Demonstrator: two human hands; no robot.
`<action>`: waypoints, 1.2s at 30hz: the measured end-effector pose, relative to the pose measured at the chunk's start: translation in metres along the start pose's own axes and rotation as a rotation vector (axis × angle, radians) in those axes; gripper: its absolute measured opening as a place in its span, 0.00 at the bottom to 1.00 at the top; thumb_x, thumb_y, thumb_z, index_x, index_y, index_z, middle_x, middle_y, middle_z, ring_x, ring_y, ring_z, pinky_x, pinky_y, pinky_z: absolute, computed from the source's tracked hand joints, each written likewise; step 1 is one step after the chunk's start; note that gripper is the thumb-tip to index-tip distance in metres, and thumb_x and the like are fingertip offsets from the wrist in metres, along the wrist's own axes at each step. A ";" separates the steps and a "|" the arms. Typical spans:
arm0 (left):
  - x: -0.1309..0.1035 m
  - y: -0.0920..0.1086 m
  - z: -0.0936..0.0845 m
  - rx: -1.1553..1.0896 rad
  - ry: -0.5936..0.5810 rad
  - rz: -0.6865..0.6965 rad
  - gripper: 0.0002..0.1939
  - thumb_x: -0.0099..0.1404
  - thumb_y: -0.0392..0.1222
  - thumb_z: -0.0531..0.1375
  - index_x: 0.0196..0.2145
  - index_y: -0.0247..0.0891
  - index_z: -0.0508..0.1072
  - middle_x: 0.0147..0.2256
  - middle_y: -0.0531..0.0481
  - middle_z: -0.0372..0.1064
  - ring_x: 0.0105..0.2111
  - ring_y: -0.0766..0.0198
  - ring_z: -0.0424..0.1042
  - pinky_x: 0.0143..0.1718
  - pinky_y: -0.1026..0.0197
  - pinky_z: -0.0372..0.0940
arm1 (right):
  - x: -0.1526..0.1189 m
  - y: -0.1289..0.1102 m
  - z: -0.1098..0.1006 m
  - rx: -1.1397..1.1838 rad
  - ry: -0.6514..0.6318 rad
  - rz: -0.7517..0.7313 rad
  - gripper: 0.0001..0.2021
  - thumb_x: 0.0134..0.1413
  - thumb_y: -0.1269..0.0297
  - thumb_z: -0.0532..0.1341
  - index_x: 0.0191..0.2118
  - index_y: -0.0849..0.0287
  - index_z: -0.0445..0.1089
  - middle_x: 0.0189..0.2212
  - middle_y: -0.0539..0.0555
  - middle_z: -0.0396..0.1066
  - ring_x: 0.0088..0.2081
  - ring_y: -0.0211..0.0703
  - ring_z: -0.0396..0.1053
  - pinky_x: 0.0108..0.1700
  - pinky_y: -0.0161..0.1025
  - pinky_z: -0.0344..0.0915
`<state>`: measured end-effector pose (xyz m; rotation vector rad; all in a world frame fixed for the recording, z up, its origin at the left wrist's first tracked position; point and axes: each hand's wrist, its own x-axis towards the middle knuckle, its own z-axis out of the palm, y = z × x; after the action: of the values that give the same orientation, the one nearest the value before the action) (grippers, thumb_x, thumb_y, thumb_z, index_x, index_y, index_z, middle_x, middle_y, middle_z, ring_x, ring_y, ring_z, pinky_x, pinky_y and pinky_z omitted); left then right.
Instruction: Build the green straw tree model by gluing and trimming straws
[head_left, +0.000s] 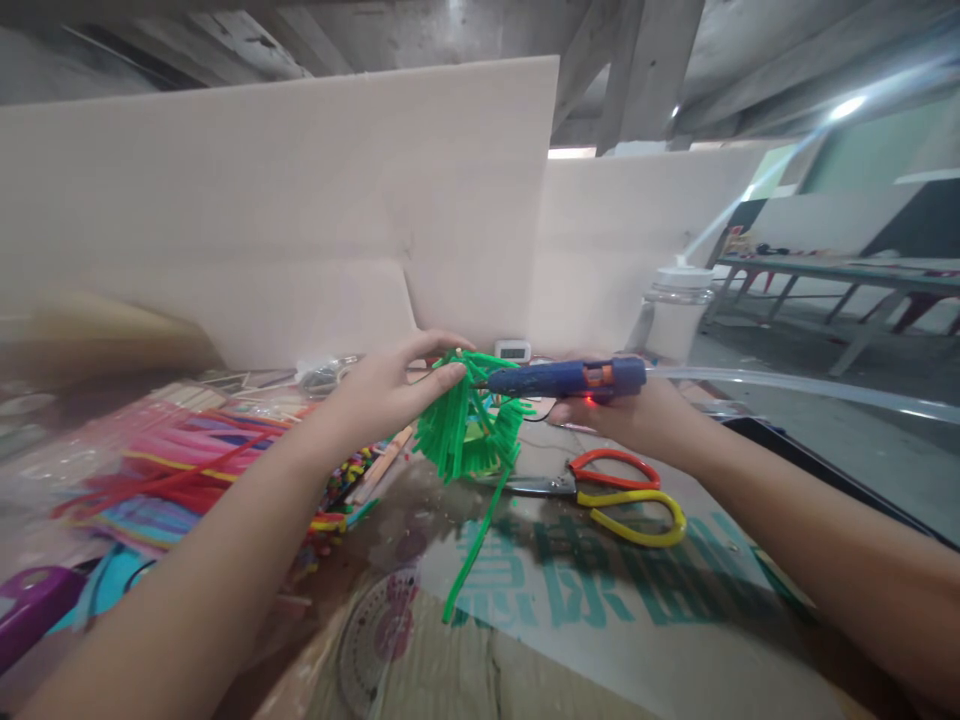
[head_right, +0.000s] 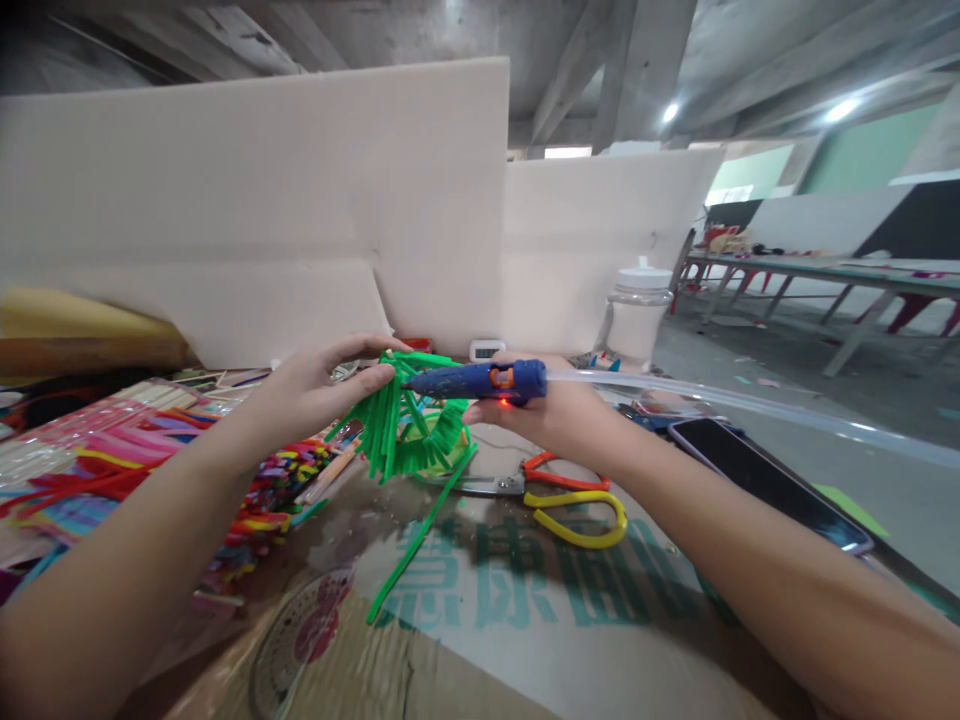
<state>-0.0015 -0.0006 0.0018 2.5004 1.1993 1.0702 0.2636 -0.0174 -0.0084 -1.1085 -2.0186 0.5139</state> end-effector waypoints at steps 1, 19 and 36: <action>0.000 0.000 0.000 -0.001 -0.001 0.000 0.18 0.68 0.52 0.55 0.51 0.44 0.74 0.47 0.51 0.75 0.46 0.58 0.73 0.51 0.57 0.66 | 0.000 0.000 0.000 -0.004 -0.002 0.001 0.15 0.44 0.51 0.68 0.30 0.56 0.69 0.27 0.51 0.72 0.28 0.41 0.67 0.31 0.39 0.66; 0.003 -0.007 0.003 -0.024 0.038 -0.061 0.20 0.69 0.54 0.55 0.51 0.41 0.73 0.47 0.49 0.75 0.48 0.56 0.73 0.51 0.56 0.67 | -0.004 -0.005 -0.004 -0.005 -0.064 -0.160 0.18 0.47 0.49 0.68 0.41 0.55 0.76 0.31 0.51 0.76 0.33 0.44 0.72 0.32 0.36 0.66; 0.003 -0.004 0.003 -0.023 0.050 -0.099 0.21 0.68 0.56 0.54 0.50 0.40 0.73 0.45 0.48 0.76 0.44 0.56 0.74 0.49 0.55 0.68 | -0.003 0.004 0.002 -0.213 -0.084 -0.179 0.17 0.49 0.47 0.68 0.37 0.55 0.75 0.32 0.52 0.76 0.34 0.46 0.72 0.34 0.38 0.64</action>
<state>-0.0010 0.0044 -0.0006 2.3829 1.3021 1.1212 0.2652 -0.0175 -0.0141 -1.0308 -2.2611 0.2621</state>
